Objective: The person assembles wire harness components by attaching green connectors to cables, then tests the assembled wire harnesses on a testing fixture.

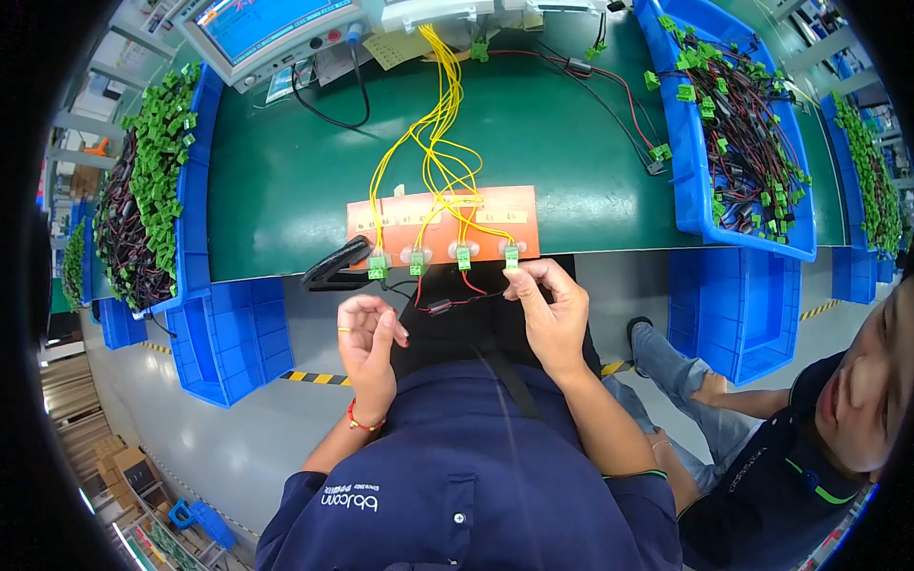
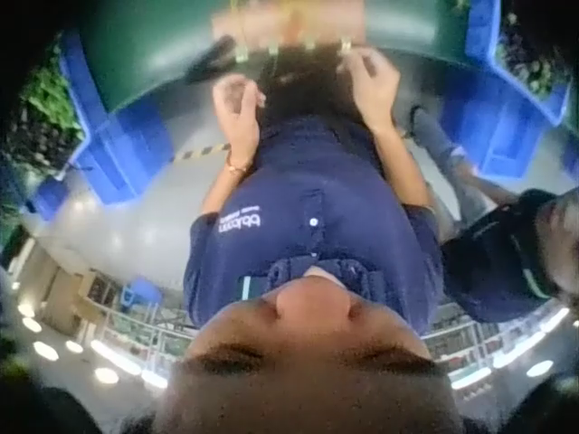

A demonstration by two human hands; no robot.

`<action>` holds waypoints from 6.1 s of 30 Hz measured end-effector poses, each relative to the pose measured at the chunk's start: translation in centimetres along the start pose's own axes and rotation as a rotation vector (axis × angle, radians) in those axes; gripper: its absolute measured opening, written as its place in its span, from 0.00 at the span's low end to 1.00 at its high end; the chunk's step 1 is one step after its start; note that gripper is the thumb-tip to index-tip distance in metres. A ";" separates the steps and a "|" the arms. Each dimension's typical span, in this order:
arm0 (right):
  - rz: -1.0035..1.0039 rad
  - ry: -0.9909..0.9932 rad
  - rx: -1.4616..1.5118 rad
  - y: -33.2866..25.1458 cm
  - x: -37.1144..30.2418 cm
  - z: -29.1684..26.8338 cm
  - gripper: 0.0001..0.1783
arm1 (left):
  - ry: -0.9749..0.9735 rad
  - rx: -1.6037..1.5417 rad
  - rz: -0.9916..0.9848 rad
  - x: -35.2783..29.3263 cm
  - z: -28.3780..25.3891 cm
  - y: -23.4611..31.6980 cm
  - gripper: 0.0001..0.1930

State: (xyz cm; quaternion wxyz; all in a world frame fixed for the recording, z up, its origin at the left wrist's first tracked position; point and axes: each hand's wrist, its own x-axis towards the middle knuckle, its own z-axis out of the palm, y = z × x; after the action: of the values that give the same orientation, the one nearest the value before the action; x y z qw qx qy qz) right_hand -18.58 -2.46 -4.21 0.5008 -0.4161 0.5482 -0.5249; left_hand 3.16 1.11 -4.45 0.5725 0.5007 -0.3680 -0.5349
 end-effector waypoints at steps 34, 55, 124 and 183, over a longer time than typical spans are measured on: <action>0.081 -0.705 -0.425 -4.6 -2.5 -3.4 0.13 | -0.300 0.320 -0.165 3.7 -0.1 -0.8 0.14; -0.338 -0.677 -0.879 -1.6 -1.7 -1.6 0.07 | -0.625 0.405 0.099 0.6 2.1 0.9 0.14; 0.172 -1.071 -0.353 -3.2 -2.5 0.2 0.16 | 0.054 0.611 0.425 -0.3 -12.8 24.2 0.24; -0.491 -0.023 -0.658 -14.3 11.6 -6.1 0.44 | -0.031 1.595 0.491 21.8 -10.2 7.4 0.30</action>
State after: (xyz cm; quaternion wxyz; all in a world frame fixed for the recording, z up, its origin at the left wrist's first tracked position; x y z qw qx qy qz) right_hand -27.39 -14.35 8.39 0.2073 -0.6784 0.5655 -0.4207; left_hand 18.16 -19.00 -2.07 0.1414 0.6539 -0.7430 0.0195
